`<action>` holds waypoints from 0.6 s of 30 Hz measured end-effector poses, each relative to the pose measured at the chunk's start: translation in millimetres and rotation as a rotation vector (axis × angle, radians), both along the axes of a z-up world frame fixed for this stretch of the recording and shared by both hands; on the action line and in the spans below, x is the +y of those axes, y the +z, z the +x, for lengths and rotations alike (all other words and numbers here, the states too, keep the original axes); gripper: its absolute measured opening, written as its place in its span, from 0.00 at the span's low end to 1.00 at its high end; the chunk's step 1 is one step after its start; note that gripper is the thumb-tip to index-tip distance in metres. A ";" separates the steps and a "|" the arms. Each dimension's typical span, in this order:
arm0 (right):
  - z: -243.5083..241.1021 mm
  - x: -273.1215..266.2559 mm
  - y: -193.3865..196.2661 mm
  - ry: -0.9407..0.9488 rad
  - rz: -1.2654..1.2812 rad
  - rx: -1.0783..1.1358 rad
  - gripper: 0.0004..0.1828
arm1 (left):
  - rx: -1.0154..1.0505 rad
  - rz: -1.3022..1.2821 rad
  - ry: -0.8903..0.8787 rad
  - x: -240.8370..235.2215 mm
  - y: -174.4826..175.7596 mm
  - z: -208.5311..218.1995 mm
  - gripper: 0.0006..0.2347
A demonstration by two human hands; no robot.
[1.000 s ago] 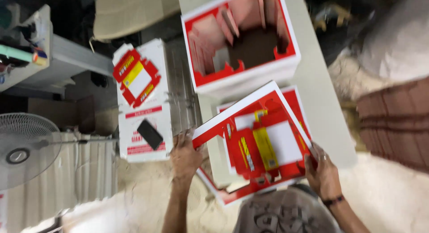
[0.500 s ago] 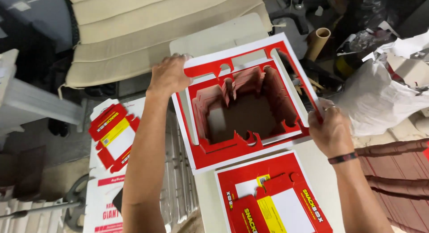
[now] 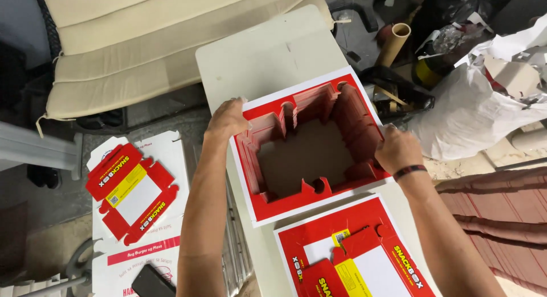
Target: The person repeatedly folds flat red and white cardboard pieces into small boxes on a table. They fold the sides, tuck the flaps, and then place the finished boxes into a larger white container. The process is repeated multiple times throughout the clip.
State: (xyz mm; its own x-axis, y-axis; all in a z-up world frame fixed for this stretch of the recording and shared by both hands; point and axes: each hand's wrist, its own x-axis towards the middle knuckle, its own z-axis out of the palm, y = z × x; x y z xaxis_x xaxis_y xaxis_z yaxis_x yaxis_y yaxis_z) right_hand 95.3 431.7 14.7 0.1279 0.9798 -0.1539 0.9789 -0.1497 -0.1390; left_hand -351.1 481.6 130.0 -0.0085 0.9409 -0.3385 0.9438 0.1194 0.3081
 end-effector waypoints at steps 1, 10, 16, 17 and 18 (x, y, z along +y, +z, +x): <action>-6.7 1.0 7.6 -0.010 -0.009 -0.005 0.23 | 0.003 0.020 0.005 -0.2 -2.0 -1.9 0.30; 20.5 -37.7 75.0 0.179 0.097 0.288 0.24 | -0.085 0.217 0.088 -85.3 69.3 31.3 0.43; 101.3 -200.9 -12.2 0.111 0.474 0.580 0.21 | -0.604 1.030 0.365 -302.6 -62.3 88.4 0.32; 119.3 -238.1 -51.9 0.018 0.313 0.556 0.25 | -0.768 0.940 0.465 -356.9 -87.7 117.5 0.30; 120.2 -267.3 -65.9 0.009 0.311 0.570 0.25 | -0.755 0.937 0.454 -382.4 -70.1 156.8 0.30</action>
State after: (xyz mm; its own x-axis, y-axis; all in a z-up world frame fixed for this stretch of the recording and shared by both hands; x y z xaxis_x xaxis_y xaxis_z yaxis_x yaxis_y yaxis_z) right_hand 215.5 164.3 -51.1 0.1017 0.9902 0.0962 0.7395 -0.0105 -0.6731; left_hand -194.3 99.3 59.9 -0.4858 0.7842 0.3861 0.4316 -0.1688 0.8861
